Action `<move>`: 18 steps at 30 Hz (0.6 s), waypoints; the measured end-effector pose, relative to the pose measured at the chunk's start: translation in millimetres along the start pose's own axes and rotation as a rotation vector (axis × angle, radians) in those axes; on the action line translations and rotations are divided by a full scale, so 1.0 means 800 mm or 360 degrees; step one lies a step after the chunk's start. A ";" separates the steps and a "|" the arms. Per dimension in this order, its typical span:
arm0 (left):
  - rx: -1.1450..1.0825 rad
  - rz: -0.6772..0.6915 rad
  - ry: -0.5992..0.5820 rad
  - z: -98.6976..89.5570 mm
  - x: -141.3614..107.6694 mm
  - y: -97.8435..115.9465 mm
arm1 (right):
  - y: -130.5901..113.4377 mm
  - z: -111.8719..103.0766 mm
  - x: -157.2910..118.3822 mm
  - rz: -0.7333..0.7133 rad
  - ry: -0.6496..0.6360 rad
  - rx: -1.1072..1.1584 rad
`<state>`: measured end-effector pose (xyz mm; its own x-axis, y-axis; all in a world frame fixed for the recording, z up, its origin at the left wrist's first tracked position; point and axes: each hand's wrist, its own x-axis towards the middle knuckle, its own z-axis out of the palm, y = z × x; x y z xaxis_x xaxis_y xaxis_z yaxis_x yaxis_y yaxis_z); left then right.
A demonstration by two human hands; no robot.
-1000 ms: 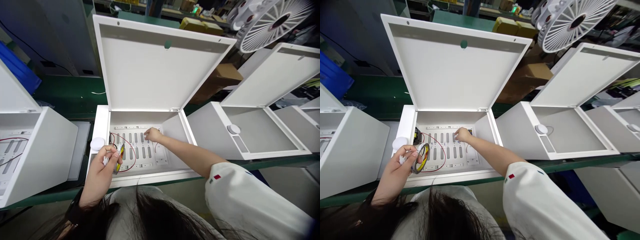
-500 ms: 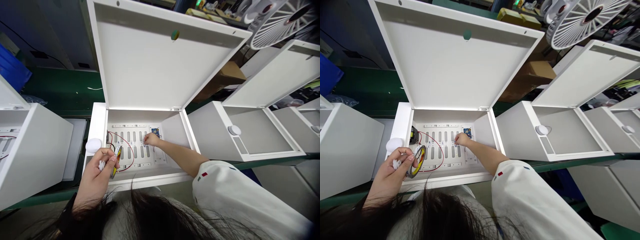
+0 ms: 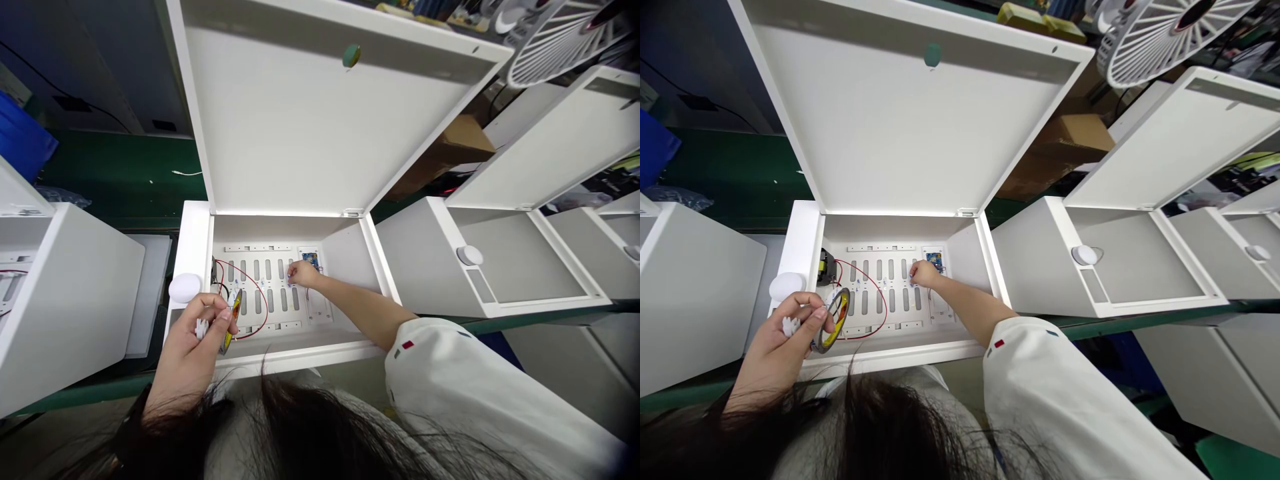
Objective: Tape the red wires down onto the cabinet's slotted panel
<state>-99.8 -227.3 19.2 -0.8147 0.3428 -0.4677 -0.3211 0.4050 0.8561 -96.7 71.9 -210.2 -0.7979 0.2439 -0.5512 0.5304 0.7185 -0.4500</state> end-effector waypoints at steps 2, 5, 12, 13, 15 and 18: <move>-0.0019 0.0005 -0.0005 0.000 -0.001 -0.001 | 0.000 -0.001 0.000 -0.0015 -0.0024 -0.0031; -0.0036 0.0006 -0.0016 -0.001 -0.001 -0.001 | -0.001 0.001 -0.001 -0.0028 -0.0020 -0.0085; -0.0022 -0.0001 -0.0020 -0.001 0.000 -0.003 | -0.003 0.010 -0.005 -0.0040 0.0074 -0.0209; -0.0017 0.0003 -0.0018 0.000 0.000 -0.002 | -0.003 0.011 -0.006 -0.0040 0.0087 -0.0224; -0.0012 0.0003 -0.0016 -0.001 0.000 -0.001 | -0.004 0.014 -0.008 -0.0036 0.0111 -0.0250; -0.0010 -0.0008 -0.0015 -0.002 -0.002 0.000 | -0.007 0.020 -0.013 -0.0025 0.0145 -0.0289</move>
<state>-99.2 -228.9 19.9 -0.8084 0.3488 -0.4741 -0.3282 0.4015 0.8550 -86.8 55.1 -212.9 -0.8325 0.2839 -0.4757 0.4642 0.8261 -0.3194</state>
